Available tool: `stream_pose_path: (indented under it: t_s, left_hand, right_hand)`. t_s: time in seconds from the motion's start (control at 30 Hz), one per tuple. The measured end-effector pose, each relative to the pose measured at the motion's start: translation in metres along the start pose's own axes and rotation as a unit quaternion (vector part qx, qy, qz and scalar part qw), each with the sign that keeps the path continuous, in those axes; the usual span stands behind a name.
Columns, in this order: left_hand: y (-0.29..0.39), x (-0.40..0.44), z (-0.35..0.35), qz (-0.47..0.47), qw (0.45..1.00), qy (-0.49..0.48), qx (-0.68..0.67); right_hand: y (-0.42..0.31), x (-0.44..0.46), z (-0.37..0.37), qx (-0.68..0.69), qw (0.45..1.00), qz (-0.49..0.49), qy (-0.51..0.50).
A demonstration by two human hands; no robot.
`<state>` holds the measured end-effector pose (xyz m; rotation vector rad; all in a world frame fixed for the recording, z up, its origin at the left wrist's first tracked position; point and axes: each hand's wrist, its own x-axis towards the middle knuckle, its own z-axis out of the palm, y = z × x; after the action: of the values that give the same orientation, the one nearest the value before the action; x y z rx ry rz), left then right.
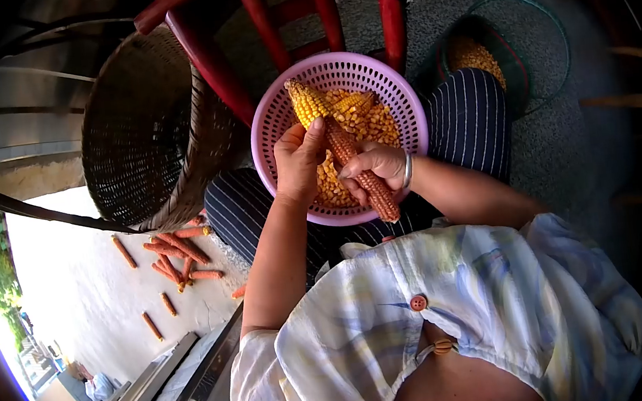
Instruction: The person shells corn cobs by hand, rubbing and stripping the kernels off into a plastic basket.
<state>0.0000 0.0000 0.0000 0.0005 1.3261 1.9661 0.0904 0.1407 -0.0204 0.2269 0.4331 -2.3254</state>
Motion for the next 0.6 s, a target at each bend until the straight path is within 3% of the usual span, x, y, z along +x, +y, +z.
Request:
stream_pose_path:
  t_s: [0.07, 0.23, 0.3, 0.43, 0.53, 0.6]
  left_hand:
    - [0.004, -0.003, 0.002, -0.015, 0.992, 0.072, 0.105]
    - [-0.001, 0.000, 0.006, 0.004, 0.994, 0.040, 0.105]
    - [0.000, -0.001, 0.006, 0.000, 0.996, 0.047, 0.074]
    - [0.010, -0.003, 0.005, -0.037, 0.999, 0.026, -0.005]
    - [0.013, 0.001, 0.012, -0.058, 0.985, 0.092, 0.135]
    - [0.009, 0.004, 0.012, -0.044, 0.984, 0.081, 0.153]
  right_hand:
    - [-0.002, -0.002, 0.012, -0.139, 0.974, -0.056, 0.172]
    - [-0.009, -0.009, 0.017, -0.126, 0.977, -0.067, 0.160]
    - [-0.009, -0.010, 0.013, -0.053, 0.992, -0.081, 0.086]
    - [-0.002, -0.007, 0.012, -0.089, 0.984, -0.073, 0.136]
    - [0.002, -0.001, 0.011, -0.135, 0.973, -0.071, 0.174]
    - [0.001, -0.001, 0.012, -0.164, 0.965, -0.058, 0.195]
